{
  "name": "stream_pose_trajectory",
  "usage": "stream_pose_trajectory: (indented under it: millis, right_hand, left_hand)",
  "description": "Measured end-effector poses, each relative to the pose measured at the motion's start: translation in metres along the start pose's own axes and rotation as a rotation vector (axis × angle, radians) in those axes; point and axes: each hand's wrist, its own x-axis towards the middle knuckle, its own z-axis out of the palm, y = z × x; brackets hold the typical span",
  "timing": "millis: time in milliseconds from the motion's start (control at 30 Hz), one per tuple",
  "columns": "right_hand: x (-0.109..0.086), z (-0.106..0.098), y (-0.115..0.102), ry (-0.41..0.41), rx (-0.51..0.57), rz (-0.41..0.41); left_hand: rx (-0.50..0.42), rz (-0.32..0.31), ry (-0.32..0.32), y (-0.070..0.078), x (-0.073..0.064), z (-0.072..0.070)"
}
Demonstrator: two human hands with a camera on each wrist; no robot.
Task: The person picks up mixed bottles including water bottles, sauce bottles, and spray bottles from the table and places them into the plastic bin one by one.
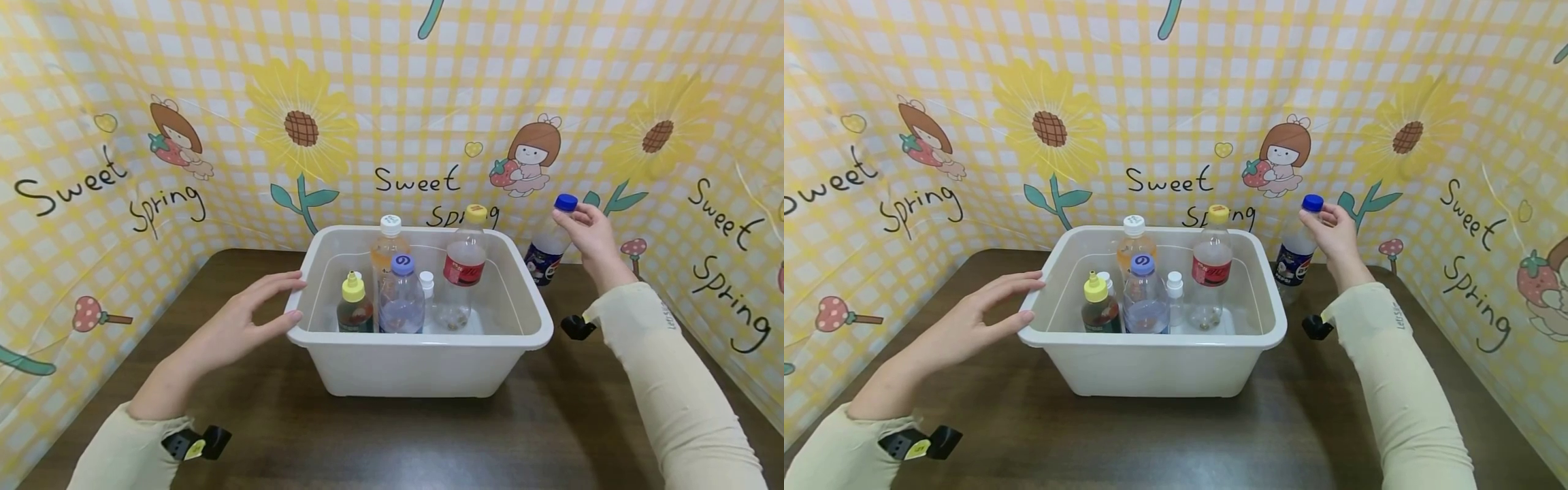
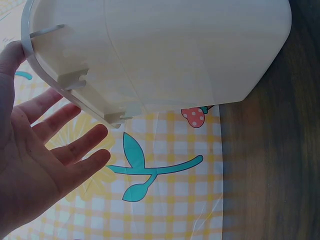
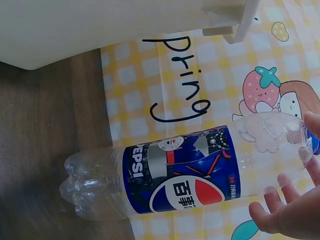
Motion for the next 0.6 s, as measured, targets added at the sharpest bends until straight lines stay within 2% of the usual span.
stream_pose_trajectory:
  millis: [167,433,600]
  right_hand:
    - [-0.001,-0.003,-0.005,0.003,0.000,0.000]
    - [-0.002,-0.010,-0.011,-0.010,0.007,-0.051]
    - [-0.006,-0.013,-0.018,-0.009,-0.023,-0.062]
  left_hand:
    - [0.000,0.005,0.003,0.000,0.000,0.000]
    - [0.000,-0.001,-0.001,0.000,0.000,0.000]
    - [-0.003,-0.003,-0.004,0.000,0.000,0.000]
